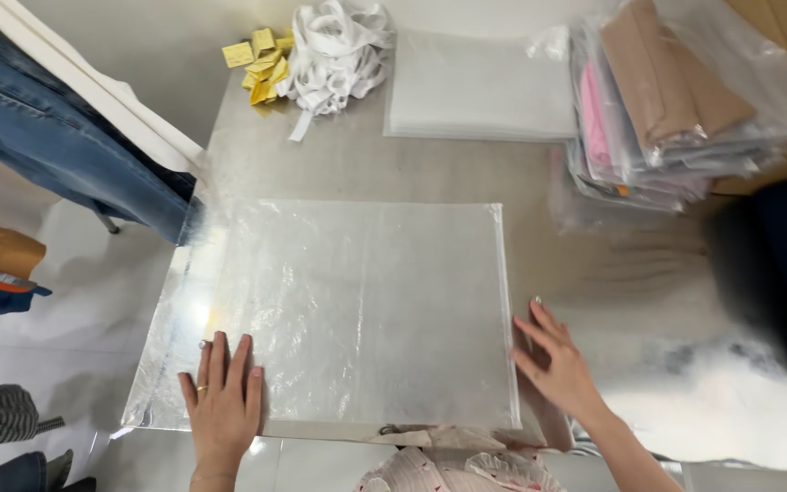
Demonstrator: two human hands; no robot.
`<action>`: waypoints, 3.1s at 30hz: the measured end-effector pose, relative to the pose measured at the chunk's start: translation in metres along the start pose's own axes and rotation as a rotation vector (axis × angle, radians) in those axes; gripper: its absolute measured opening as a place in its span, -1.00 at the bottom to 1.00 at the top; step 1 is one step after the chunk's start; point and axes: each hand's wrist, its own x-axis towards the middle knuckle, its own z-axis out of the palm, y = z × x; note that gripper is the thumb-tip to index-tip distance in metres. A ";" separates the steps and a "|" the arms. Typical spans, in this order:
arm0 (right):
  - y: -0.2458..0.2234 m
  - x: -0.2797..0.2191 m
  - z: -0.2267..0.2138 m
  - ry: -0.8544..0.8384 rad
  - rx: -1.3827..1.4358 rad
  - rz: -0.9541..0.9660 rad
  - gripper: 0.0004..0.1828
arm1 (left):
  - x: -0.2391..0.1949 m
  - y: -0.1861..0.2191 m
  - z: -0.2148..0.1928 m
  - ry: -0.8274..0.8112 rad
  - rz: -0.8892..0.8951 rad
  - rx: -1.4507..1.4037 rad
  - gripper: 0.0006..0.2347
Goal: The person unpacks folded clothes from clear plastic bags on a metal table, places them on a stack, and then repacks them into new bags. The person handles orange, black, beige, and plaid garments, smoothing the plastic and arranging the items neatly.
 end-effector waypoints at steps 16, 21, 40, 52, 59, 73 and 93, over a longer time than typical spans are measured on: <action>-0.077 -0.046 0.036 0.052 -0.108 0.562 -0.36 | -0.052 0.231 0.084 -0.055 0.774 -0.228 -0.54; -0.075 -0.031 0.033 -0.014 -0.249 0.550 -0.30 | -0.013 0.139 0.083 0.231 0.552 -0.120 -0.53; -0.097 0.031 -0.030 -0.288 0.167 0.819 -0.43 | 0.089 -0.062 -0.042 -0.433 -0.657 -0.144 -0.61; -0.054 0.055 -0.035 -0.354 0.149 0.694 -0.59 | 0.089 0.161 -0.146 -0.483 -0.122 -0.837 -0.57; -0.143 0.036 -0.046 -0.162 0.651 0.548 -0.31 | 0.052 0.266 -0.090 -0.842 0.189 -0.794 -0.61; -0.130 0.042 -0.008 -0.021 0.400 0.615 -0.60 | -0.011 0.288 -0.023 -0.934 -0.013 -0.731 -0.54; -0.074 0.062 0.025 0.012 -0.262 0.498 -0.33 | -0.004 0.161 0.088 0.332 0.584 0.184 -0.45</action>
